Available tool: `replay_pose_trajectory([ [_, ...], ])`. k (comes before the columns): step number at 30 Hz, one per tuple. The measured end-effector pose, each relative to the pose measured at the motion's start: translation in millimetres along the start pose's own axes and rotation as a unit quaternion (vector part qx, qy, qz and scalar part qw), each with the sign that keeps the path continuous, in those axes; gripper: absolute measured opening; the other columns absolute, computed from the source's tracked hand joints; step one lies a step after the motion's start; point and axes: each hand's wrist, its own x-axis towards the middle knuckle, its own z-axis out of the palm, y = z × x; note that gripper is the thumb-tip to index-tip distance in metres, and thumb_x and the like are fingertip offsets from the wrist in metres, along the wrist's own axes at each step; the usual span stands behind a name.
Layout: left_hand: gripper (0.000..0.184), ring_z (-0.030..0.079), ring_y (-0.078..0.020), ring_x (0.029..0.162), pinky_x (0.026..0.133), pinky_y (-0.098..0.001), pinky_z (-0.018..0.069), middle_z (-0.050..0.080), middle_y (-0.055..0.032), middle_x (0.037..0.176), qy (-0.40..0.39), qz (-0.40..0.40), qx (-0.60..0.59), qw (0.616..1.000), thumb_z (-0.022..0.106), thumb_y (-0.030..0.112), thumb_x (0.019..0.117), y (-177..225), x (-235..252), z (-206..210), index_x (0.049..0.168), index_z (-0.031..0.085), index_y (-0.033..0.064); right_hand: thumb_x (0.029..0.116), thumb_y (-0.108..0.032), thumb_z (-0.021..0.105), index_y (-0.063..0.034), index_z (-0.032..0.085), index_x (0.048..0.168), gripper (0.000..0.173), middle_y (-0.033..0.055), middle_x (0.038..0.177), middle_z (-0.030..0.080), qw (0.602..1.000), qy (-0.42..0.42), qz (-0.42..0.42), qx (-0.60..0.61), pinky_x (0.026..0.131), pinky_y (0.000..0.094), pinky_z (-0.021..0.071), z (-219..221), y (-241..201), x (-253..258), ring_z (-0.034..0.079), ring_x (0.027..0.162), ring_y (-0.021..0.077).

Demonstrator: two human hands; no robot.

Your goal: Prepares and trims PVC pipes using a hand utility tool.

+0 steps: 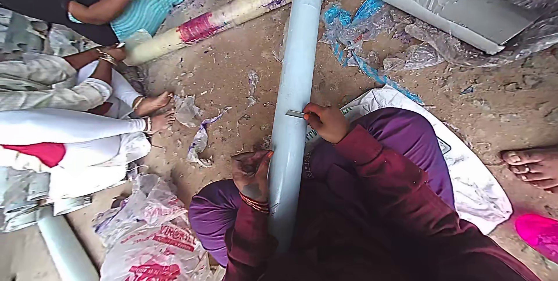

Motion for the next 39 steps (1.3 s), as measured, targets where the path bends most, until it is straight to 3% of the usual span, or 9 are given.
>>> replay_pose_trajectory([
  [7, 0.031, 0.074, -0.0053, 0.083, 0.081, -0.0256, 0.0621, 0.077, 0.0048, 0.090, -0.052, 0.017, 0.017, 0.998, 0.062, -0.011, 0.0890, -3, 5, -4, 0.115, 0.048, -0.0032, 0.1072, -0.013, 0.052, 0.0014, 0.067, 0.112, 0.022, 0.0209, 0.085, 0.069, 1.000, -0.003, 0.001, -0.027, 0.074, 0.0576, 0.0515, 1, -7, -3, 0.069, 0.081, 0.0388],
  [14, 0.029, 0.072, -0.0021, 0.087, 0.082, -0.0217, 0.0600, 0.074, 0.0022, 0.094, -0.033, 0.015, 0.022, 0.999, 0.061, -0.010, 0.0887, -5, 6, -4, 0.115, 0.049, -0.0085, 0.1078, -0.015, 0.051, -0.0001, 0.068, 0.112, 0.023, 0.0200, 0.085, 0.068, 0.999, -0.028, -0.009, -0.033, 0.073, 0.0581, 0.0511, -2, -3, -2, 0.068, 0.081, 0.0383],
  [21, 0.039, 0.068, 0.0020, 0.075, 0.073, -0.0177, 0.0592, 0.068, 0.0091, 0.083, -0.007, 0.005, 0.024, 1.000, 0.071, -0.010, 0.0791, -7, 5, -5, 0.111, 0.051, -0.0019, 0.1078, -0.013, 0.048, 0.0040, 0.067, 0.114, 0.026, 0.0225, 0.093, 0.071, 1.000, -0.004, -0.002, 0.021, 0.082, 0.0580, 0.0528, 5, 3, -1, 0.071, 0.089, 0.0385],
  [25, 0.033, 0.060, 0.0040, 0.068, 0.067, -0.0145, 0.0536, 0.060, 0.0102, 0.078, -0.029, -0.009, 0.036, 0.999, 0.067, -0.001, 0.0876, -8, 6, -7, 0.118, 0.056, -0.0099, 0.1082, -0.013, 0.050, 0.0027, 0.067, 0.113, 0.023, 0.0212, 0.089, 0.070, 1.000, -0.013, -0.016, -0.008, 0.078, 0.0559, 0.0526, 4, -1, -4, 0.069, 0.085, 0.0372],
  [27, 0.023, 0.064, 0.0023, 0.070, 0.068, -0.0165, 0.0562, 0.066, 0.0087, 0.079, -0.035, -0.017, 0.022, 0.999, 0.065, -0.001, 0.0900, -9, 6, -8, 0.112, 0.063, -0.0090, 0.1085, -0.012, 0.049, 0.0028, 0.066, 0.114, 0.024, 0.0217, 0.089, 0.069, 0.999, -0.028, -0.017, -0.020, 0.078, 0.0564, 0.0523, 1, -3, -4, 0.069, 0.085, 0.0379],
  [29, 0.007, 0.066, 0.0017, 0.068, 0.068, -0.0180, 0.0577, 0.069, 0.0105, 0.076, -0.032, -0.026, 0.010, 0.999, 0.062, -0.003, 0.0913, -8, 5, -7, 0.092, 0.067, 0.0025, 0.1080, -0.011, 0.049, 0.0031, 0.067, 0.114, 0.023, 0.0215, 0.087, 0.069, 0.999, -0.037, -0.023, -0.022, 0.076, 0.0562, 0.0517, -1, -3, -5, 0.068, 0.082, 0.0378],
  [31, 0.016, 0.064, 0.0023, 0.065, 0.066, -0.0178, 0.0562, 0.068, 0.0132, 0.071, -0.032, -0.026, 0.005, 0.999, 0.060, -0.004, 0.0910, -9, 5, -7, 0.083, 0.065, 0.0099, 0.1079, -0.011, 0.050, 0.0033, 0.067, 0.113, 0.023, 0.0205, 0.088, 0.068, 0.999, -0.030, -0.023, -0.005, 0.076, 0.0541, 0.0517, -1, -1, -5, 0.067, 0.081, 0.0355],
  [36, 0.026, 0.064, 0.0015, 0.061, 0.063, -0.0175, 0.0570, 0.067, 0.0130, 0.067, 0.015, -0.028, -0.005, 0.999, 0.063, -0.008, 0.0849, -7, 7, -4, 0.077, 0.056, 0.0158, 0.1081, -0.011, 0.050, 0.0042, 0.066, 0.115, 0.024, 0.0231, 0.093, 0.071, 1.000, -0.017, -0.021, -0.005, 0.081, 0.0575, 0.0531, 2, -1, -4, 0.070, 0.089, 0.0397],
  [39, 0.023, 0.065, 0.0022, 0.063, 0.066, -0.0175, 0.0563, 0.066, 0.0138, 0.067, 0.018, -0.005, 0.017, 1.000, 0.054, -0.002, 0.0944, -8, 15, -3, 0.079, 0.054, 0.0149, 0.1083, -0.012, 0.049, 0.0024, 0.066, 0.116, 0.023, 0.0222, 0.092, 0.069, 0.998, -0.056, -0.028, -0.027, 0.079, 0.0573, 0.0515, -3, -5, -4, 0.068, 0.088, 0.0391],
])
